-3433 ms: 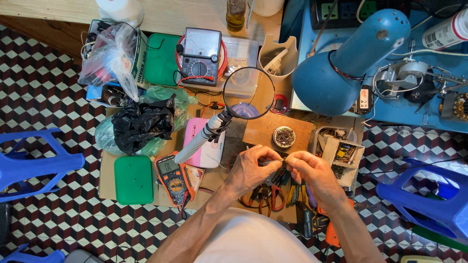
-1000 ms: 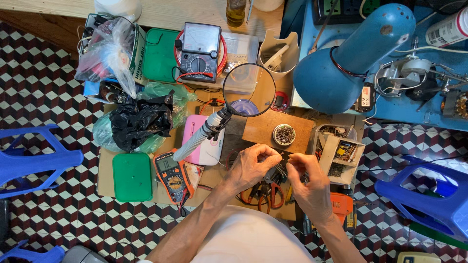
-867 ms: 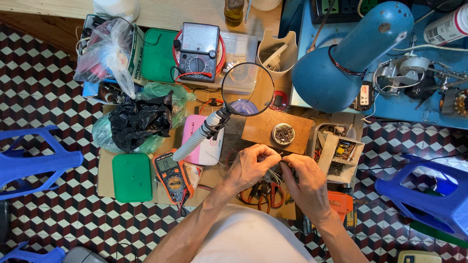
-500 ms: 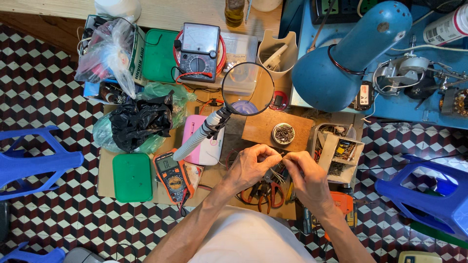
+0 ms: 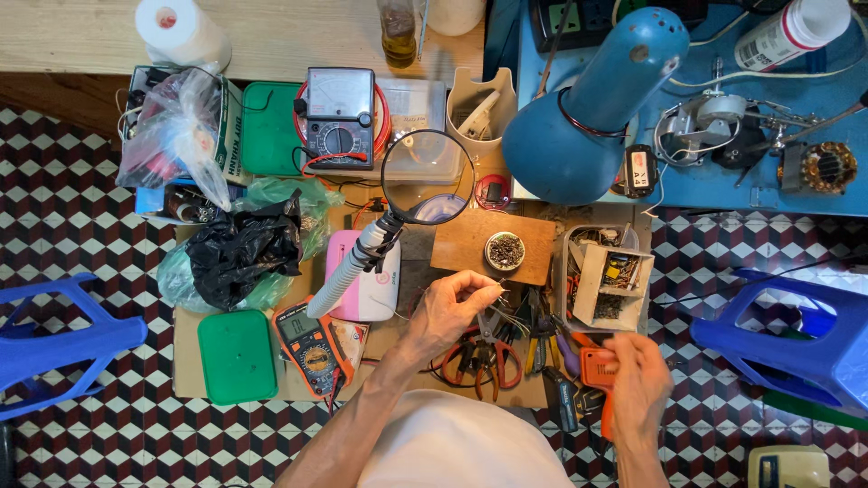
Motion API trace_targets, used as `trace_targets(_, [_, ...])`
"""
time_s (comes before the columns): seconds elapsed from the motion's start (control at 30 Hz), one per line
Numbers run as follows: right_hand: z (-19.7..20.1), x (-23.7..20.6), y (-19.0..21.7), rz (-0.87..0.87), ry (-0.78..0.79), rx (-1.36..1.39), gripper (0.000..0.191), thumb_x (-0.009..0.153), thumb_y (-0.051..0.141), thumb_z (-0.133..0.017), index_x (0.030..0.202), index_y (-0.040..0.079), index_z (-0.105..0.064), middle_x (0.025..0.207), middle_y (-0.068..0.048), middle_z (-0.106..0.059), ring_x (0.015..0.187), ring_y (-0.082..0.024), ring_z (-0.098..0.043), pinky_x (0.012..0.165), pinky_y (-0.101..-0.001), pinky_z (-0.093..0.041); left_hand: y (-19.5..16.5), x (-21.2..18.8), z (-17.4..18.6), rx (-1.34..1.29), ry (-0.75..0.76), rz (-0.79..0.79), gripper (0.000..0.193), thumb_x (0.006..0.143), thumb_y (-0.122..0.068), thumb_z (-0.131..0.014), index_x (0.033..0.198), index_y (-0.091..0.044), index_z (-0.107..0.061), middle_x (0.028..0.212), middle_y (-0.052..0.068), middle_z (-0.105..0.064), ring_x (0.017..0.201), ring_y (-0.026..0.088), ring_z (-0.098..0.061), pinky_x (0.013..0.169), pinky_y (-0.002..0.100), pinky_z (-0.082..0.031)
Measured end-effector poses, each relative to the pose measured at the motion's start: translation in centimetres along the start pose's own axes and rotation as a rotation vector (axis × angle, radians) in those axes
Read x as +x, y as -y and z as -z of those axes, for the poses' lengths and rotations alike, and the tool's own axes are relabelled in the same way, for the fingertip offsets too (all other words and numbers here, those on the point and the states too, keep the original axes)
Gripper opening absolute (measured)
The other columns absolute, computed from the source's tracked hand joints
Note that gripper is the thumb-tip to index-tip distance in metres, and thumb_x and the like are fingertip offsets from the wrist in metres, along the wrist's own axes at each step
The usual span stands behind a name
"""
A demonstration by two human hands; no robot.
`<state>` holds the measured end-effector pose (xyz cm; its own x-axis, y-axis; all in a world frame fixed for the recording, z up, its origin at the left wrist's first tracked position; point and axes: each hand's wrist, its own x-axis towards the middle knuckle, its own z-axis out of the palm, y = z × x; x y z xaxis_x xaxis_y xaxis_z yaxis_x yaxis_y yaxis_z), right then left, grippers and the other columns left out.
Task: The person strips wire insulation with pliers, then uses a soldering iron to tin the exposed wire ends. The person repeats this process on multiple wire ends, placing the soldered wires on the workbench.
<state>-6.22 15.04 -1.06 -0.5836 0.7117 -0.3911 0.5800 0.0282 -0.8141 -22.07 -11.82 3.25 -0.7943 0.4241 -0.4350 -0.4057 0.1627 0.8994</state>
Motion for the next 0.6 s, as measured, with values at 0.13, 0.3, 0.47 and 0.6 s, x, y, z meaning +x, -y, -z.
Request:
trace_targets(0.13, [3.2, -1.7, -5.0, -0.101, -0.268, -0.187, 0.028, 0.100, 0.018, -0.067, 0.118, -0.003, -0.063, 0.102, -0.015, -0.068, 0.089, -0.019, -0.063, 0.078, -0.0308, -0.050, 1.4, 1.2, -0.6, -0.064, 0.000, -0.003, 0.026, 0.094, -0.025, -0.071, 0.106, -0.002, -0.075, 0.089, 0.001, -0.073, 0.080, 0.007, -0.064, 0.073, 0.023, -0.053])
trace_targets(0.3, [2.9, -3.8, -1.8, 0.071, -0.120, -0.160, 0.028, 0.102, 0.021, -0.062, 0.115, -0.002, -0.070, 0.109, -0.015, -0.074, 0.097, -0.018, -0.068, 0.085, -0.0300, -0.051, 2.7, 1.7, -1.9, -0.135, 0.062, 0.006, 0.024, 0.096, -0.022, -0.071, 0.108, -0.002, -0.074, 0.091, 0.001, -0.072, 0.083, 0.007, -0.065, 0.077, 0.023, -0.055])
trace_targets(0.47, [-3.0, -4.4, 5.3, 0.154, 0.301, 0.263, 0.029, 0.099, 0.023, -0.060, 0.115, 0.000, -0.070, 0.109, -0.008, -0.074, 0.102, -0.013, -0.071, 0.090, -0.0267, -0.056, 2.8, 0.4, -4.0, -0.190, 0.094, 0.089, 0.024, 0.095, -0.023, -0.070, 0.107, -0.003, -0.072, 0.091, 0.000, -0.071, 0.081, 0.007, -0.064, 0.074, 0.024, -0.055])
trace_targets(0.6, [-6.7, -5.0, 7.9, 0.003, 0.428, 0.397, 0.022, 0.095, 0.017, -0.068, 0.112, 0.001, -0.069, 0.099, -0.004, -0.072, 0.087, -0.009, -0.066, 0.078, -0.0229, -0.052, 2.1, -0.5, -4.7, -0.198, 0.076, 0.033, 0.023, 0.096, -0.024, -0.070, 0.107, -0.003, -0.071, 0.091, 0.000, -0.071, 0.083, 0.006, -0.064, 0.075, 0.023, -0.054])
